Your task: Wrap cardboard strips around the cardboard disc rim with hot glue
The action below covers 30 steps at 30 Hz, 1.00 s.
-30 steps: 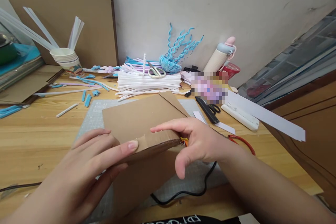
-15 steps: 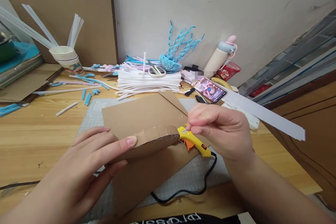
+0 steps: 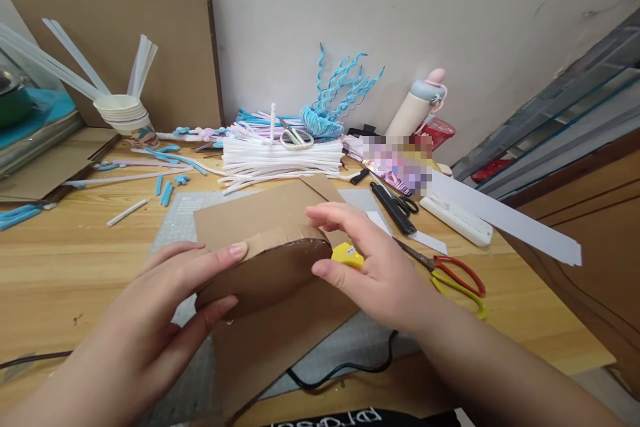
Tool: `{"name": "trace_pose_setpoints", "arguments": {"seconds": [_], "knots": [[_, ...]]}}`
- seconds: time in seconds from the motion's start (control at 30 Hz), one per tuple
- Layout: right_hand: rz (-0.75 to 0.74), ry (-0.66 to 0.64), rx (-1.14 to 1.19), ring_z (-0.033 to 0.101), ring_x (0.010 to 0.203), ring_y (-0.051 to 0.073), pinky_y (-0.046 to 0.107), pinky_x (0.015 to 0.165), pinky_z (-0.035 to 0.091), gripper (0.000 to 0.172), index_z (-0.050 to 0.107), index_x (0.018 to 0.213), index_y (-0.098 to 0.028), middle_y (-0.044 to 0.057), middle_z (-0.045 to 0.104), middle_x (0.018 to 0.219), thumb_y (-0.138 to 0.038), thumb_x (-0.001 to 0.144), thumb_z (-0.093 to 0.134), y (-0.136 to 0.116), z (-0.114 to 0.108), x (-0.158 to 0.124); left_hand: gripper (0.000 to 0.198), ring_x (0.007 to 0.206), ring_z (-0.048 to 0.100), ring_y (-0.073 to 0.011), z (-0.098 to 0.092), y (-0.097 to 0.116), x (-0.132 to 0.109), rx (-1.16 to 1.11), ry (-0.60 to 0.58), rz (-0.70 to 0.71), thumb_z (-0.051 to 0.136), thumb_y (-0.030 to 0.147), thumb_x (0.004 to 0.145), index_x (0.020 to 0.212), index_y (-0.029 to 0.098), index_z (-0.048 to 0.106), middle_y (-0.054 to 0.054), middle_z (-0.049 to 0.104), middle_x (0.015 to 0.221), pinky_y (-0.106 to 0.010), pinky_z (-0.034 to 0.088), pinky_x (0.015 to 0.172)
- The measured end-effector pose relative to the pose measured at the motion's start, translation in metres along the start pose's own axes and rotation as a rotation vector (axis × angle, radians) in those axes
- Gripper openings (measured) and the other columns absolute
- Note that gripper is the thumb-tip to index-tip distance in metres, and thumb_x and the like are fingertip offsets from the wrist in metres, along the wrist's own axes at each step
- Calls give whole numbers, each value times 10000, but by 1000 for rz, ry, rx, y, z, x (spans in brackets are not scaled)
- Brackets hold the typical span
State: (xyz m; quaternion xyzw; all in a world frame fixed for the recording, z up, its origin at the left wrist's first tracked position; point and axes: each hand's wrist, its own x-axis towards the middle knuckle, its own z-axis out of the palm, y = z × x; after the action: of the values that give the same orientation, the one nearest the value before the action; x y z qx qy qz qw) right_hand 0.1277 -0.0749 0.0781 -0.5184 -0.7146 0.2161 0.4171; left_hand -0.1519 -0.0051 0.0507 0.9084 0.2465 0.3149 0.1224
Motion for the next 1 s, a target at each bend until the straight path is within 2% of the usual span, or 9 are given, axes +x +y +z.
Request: {"name": "trace_pose_setpoints", "arguments": {"seconds": [0.13,0.23,0.4,0.53,0.63,0.7,0.8,0.9,1.0], "knots": [[-138,-4,-44,600,1307,218,385,1105,500,388,606,1353,-213,119,658,1390,-225,967,646,-9,8,4,541,1103,606,-185,-2,4,2,15,8,28,534,154,966,1475,316,449,-36,648,1174,-241,551,834],[-227,43,-71,691,1158,189,344,1011,564,281,698,1230,-206,118,736,1245,-127,988,578,-11,13,3,555,1052,627,-181,-3,7,2,40,3,40,535,118,953,1459,333,461,-14,680,1103,-270,549,874],[-240,82,-58,728,1017,176,308,857,620,321,711,1179,-235,87,754,1101,-49,968,557,-8,12,-2,508,1105,629,-187,2,9,-3,66,14,24,560,127,951,1419,310,490,-2,695,1127,-321,526,1017],[-225,121,-86,720,1023,158,276,862,615,341,667,1200,-264,42,744,1083,-45,953,580,0,12,-7,570,1189,606,-202,13,9,-9,-83,198,-62,689,145,881,1395,309,505,-16,654,1192,-309,550,1031],[-191,136,-129,723,980,155,269,845,618,304,627,1180,-269,18,750,1046,-77,944,608,6,18,-10,721,1056,652,-161,15,15,-8,-311,360,-127,708,70,830,1439,361,454,-2,627,1140,-250,606,920],[-171,136,-158,714,1010,177,303,877,615,263,623,1148,-251,42,740,1079,-91,939,613,7,24,-11,753,947,662,-131,13,21,-5,-400,408,-167,698,57,824,1450,383,435,12,608,1047,-202,620,826],[-155,159,-202,667,1133,240,418,978,583,257,615,1195,-220,117,686,1199,-127,956,590,0,34,-16,681,878,648,-110,7,30,2,-326,420,-226,687,102,847,1430,372,460,20,590,967,-183,604,809],[-99,65,-215,576,1310,318,531,1055,540,442,494,1407,-195,201,578,1398,-296,987,592,-17,42,-21,569,883,643,-136,2,40,10,-184,359,-341,652,194,893,1409,353,472,4,597,952,-221,598,770],[4,-148,-124,403,1476,407,608,1096,497,901,270,1576,-203,250,394,1595,-560,875,709,-35,47,-24,550,961,637,-180,3,55,16,-224,286,-429,608,271,930,1435,384,422,-37,579,1079,-251,617,698]]}}
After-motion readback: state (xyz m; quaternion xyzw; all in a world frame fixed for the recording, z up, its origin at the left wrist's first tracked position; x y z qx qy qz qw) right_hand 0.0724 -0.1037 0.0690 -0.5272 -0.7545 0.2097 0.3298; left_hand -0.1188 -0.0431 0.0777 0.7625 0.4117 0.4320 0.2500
